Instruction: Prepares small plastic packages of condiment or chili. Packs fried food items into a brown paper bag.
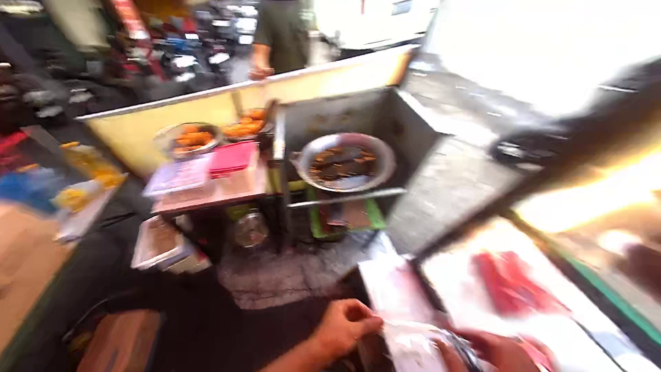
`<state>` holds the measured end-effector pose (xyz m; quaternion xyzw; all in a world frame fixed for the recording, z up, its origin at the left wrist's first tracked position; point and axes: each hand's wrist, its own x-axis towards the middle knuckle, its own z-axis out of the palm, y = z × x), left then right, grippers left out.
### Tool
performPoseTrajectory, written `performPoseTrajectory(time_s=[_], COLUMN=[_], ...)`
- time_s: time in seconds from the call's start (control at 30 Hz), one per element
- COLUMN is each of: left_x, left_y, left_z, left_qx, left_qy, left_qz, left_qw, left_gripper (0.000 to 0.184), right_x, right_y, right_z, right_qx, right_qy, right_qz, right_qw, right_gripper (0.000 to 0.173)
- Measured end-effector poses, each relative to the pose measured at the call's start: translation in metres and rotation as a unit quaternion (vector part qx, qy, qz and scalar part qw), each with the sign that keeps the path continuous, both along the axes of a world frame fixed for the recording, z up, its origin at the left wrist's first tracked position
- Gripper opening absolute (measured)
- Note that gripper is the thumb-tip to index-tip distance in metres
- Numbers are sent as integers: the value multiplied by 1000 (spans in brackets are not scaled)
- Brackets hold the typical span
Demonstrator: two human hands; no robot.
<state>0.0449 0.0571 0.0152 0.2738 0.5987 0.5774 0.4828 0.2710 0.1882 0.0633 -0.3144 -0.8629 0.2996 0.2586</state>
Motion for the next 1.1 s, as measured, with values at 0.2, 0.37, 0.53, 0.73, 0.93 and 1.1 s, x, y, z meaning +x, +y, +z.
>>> performPoseTrajectory(time_s=[0.2, 0.37, 0.53, 0.73, 0.93, 1.1], left_x=[81, 127, 175, 242, 283, 299], left_y=[38, 47, 64, 73, 74, 88], left_z=[3, 5, 5, 12, 16, 23], left_qx=[-142, -205, -195, -110, -238, -202], left_qy=[-152, -292, -212, -72, -177, -183], left_qz=[-141, -241, -343, -461, -481, -511], left_qw=[968, 902, 894, 878, 825, 815], left_gripper=[18, 14, 13, 13, 20, 21], right_x=[22, 85, 154, 200, 228, 249], right_y=[-43, -64, -91, -135, -150, -163], right_z=[-32, -26, -36, -31, -37, -40], right_qx=[-346, -441, -379, -330, -323, -288], right_qy=[176, 267, 219, 339, 394, 346], right_qz=[-71, -131, -285, -355, -421, -522], right_qw=[919, 847, 853, 807, 751, 724], right_gripper=[27, 28, 19, 29, 19, 16])
